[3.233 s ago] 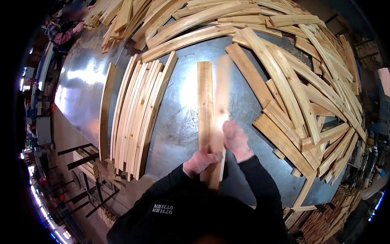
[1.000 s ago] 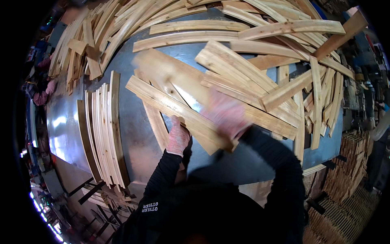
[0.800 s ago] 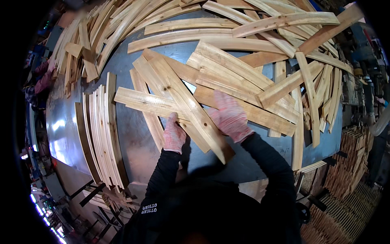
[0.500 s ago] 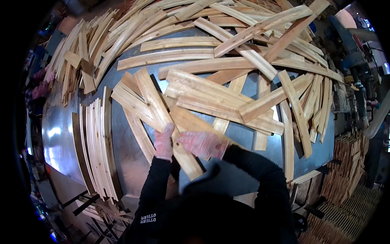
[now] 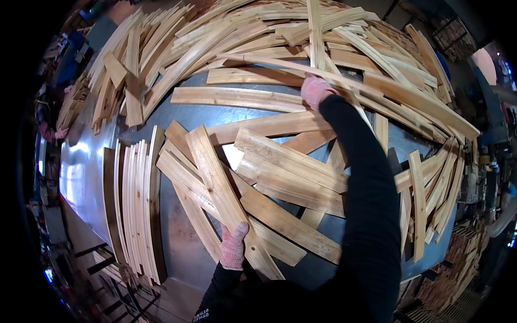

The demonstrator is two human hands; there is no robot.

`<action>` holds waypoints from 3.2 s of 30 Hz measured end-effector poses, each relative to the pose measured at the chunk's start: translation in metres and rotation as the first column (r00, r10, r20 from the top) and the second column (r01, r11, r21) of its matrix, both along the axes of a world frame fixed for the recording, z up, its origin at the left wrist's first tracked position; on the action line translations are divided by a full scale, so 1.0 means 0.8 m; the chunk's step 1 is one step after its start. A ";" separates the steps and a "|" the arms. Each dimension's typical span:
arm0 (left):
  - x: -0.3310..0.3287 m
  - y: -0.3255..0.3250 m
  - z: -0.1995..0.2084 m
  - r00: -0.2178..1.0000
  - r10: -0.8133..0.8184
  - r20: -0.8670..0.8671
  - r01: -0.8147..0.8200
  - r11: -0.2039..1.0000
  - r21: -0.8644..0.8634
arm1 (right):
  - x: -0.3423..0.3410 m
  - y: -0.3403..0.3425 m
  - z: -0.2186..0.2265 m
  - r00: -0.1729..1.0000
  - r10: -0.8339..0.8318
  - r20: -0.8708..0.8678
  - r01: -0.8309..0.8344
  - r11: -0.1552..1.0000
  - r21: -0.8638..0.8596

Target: The person repeatedly picks up wooden planks from a large pile on a metal table and stacks them neatly on the left side. The person wears pink gloves and handles the planks one by one or in small groups, aligning them into a growing stack.

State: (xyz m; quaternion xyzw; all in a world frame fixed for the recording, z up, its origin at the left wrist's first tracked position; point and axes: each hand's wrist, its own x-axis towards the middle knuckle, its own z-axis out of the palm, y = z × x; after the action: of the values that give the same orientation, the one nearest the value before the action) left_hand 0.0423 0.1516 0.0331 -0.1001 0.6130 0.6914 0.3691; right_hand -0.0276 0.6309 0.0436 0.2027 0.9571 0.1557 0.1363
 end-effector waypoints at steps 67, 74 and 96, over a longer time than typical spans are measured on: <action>-0.050 -0.232 0.074 0.611 -0.756 -0.234 -0.056 0.254 -0.966 | -0.090 -0.479 0.089 0.821 0.075 -0.565 -0.322 0.879 -0.351; -0.046 -0.241 0.063 0.467 -0.730 -0.500 -0.221 0.451 -0.865 | -0.162 -0.442 0.049 0.870 -0.079 -0.486 -0.215 0.827 -0.519; -0.317 -0.496 0.151 0.504 -0.448 -0.739 -0.491 0.556 -0.671 | -0.055 -0.219 0.321 0.657 -0.090 -0.749 -0.624 0.492 -0.607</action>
State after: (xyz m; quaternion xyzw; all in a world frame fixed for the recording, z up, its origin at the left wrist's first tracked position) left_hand -0.2114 -0.2455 0.1541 0.0884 0.9542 0.2698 -0.0940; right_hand -0.0714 0.4556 0.3002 -0.0130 0.9038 -0.3856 -0.1854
